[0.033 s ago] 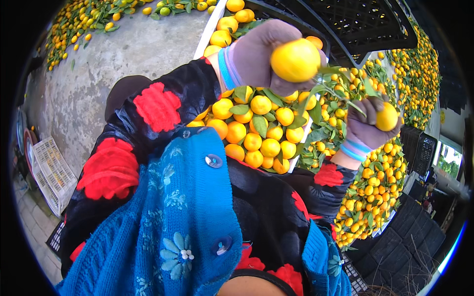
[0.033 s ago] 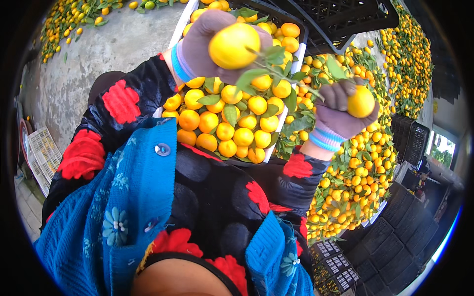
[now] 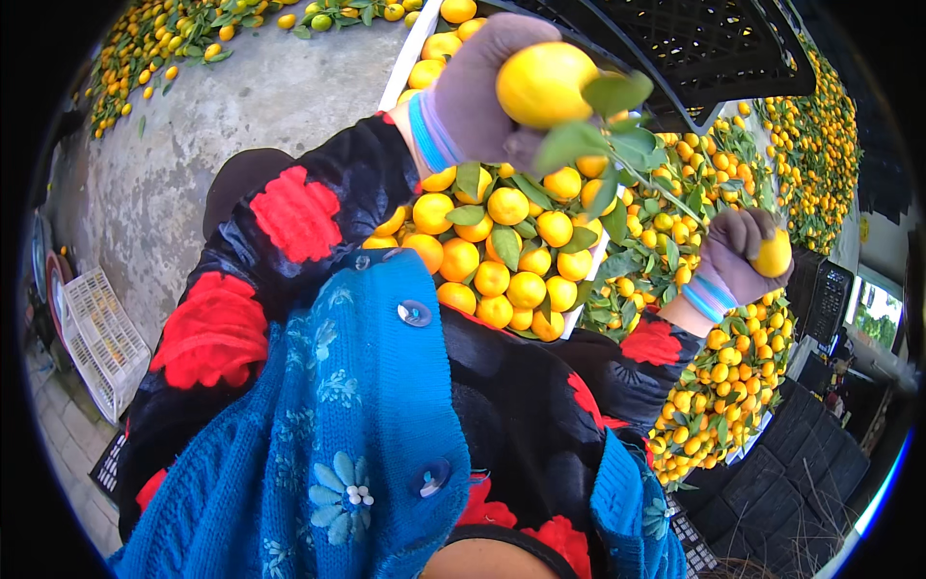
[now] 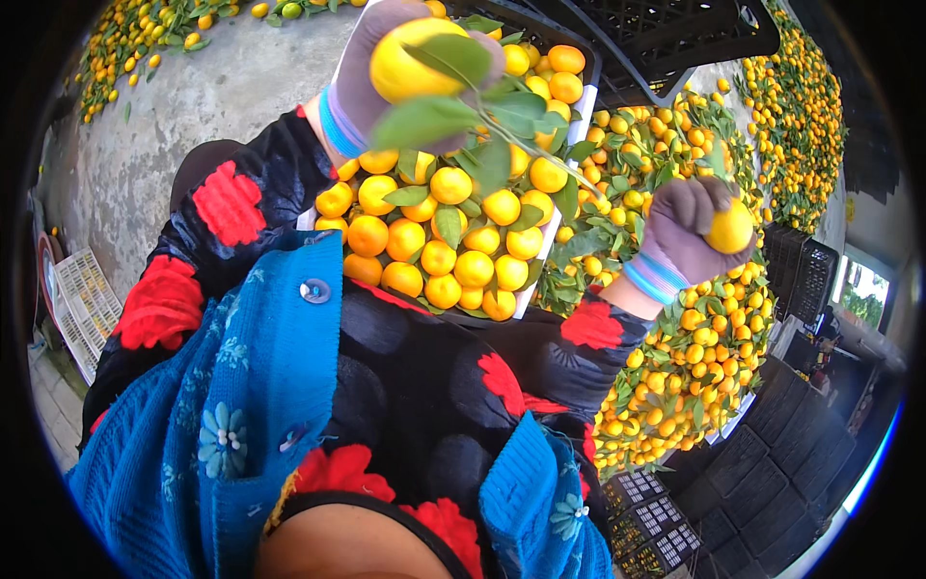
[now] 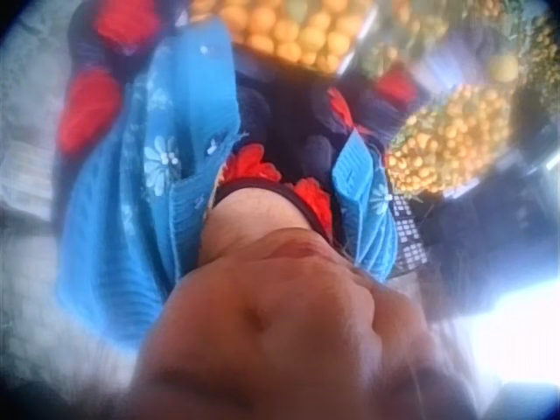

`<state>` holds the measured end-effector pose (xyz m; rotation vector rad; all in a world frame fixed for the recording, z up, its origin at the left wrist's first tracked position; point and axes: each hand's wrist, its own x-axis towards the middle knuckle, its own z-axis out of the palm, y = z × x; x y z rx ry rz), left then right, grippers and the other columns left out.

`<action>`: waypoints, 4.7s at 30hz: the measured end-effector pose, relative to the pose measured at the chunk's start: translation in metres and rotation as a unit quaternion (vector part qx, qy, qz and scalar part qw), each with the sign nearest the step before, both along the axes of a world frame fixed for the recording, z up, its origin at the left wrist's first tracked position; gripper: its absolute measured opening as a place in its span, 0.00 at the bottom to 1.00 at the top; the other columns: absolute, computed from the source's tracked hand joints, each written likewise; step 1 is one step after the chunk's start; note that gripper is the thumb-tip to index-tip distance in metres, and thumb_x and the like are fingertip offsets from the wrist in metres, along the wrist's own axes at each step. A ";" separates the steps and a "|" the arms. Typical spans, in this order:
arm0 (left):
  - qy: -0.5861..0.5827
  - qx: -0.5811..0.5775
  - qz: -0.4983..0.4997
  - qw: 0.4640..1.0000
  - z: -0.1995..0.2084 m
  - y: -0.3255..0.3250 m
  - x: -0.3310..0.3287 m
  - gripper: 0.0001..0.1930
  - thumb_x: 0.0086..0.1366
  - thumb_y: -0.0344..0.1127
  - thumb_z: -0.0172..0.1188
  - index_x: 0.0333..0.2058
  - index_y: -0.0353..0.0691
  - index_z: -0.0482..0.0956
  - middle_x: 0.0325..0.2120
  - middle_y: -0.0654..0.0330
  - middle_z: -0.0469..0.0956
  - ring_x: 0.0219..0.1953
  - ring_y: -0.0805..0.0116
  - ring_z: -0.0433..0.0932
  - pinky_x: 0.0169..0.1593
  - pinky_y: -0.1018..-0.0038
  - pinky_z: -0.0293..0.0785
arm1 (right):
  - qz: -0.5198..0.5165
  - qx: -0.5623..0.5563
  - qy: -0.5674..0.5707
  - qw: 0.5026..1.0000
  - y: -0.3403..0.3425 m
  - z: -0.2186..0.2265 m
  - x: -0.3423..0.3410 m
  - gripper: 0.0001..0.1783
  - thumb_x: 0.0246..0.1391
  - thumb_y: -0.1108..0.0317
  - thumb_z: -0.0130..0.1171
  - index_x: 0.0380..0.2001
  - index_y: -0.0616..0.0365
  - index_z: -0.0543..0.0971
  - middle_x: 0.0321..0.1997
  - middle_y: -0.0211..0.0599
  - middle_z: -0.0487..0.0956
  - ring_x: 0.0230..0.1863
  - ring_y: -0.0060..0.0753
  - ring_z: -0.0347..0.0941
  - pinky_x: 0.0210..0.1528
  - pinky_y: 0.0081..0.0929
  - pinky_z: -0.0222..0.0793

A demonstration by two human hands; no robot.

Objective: The person sits on the ground and sorts oranges from a large pile into a white crate. They pick oranges by hand, place them into the crate, and occasionally adjust the arrangement. The person also picks up a fallen orange from the floor and adds it to the crate.

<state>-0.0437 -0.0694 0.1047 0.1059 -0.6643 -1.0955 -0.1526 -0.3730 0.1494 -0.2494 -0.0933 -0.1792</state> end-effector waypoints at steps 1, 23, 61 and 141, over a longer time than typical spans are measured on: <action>0.001 -0.013 0.017 1.000 -0.003 0.006 0.008 0.26 0.65 0.54 0.55 0.49 0.35 0.74 0.36 0.52 0.80 0.29 0.71 0.77 0.27 0.80 0.71 | -0.101 0.044 -0.022 0.994 -0.011 0.008 -0.003 0.27 0.39 0.48 0.65 0.37 0.56 0.73 0.29 0.31 0.74 0.18 0.19 0.63 0.23 0.18 0.54; -0.647 0.526 0.062 0.549 -0.075 0.020 0.024 0.22 0.62 0.48 0.59 0.51 0.42 0.78 0.43 0.48 0.79 0.48 0.49 0.76 0.53 0.61 0.71 | 0.089 -0.895 0.026 0.436 0.107 -0.107 0.044 0.18 0.55 0.59 0.57 0.43 0.61 0.79 0.37 0.49 0.82 0.41 0.52 0.78 0.46 0.40 0.72; -0.743 0.527 0.343 0.231 -0.097 0.004 -0.076 0.40 0.58 0.60 0.57 0.61 0.39 0.64 0.62 0.52 0.63 0.62 0.51 0.64 0.64 0.46 0.51 | -0.089 -0.962 0.042 0.254 0.130 -0.160 0.037 0.18 0.58 0.50 0.45 0.31 0.47 0.81 0.34 0.38 0.81 0.39 0.45 0.77 0.40 0.47 0.69; -0.692 0.531 0.376 0.313 -0.091 0.009 -0.077 0.35 0.55 0.62 0.58 0.57 0.48 0.69 0.55 0.54 0.68 0.58 0.51 0.66 0.63 0.44 0.52 | 0.121 -0.720 -0.052 0.682 0.158 -0.122 0.120 0.17 0.51 0.66 0.62 0.45 0.58 0.80 0.55 0.39 0.77 0.51 0.32 0.75 0.53 0.25 0.69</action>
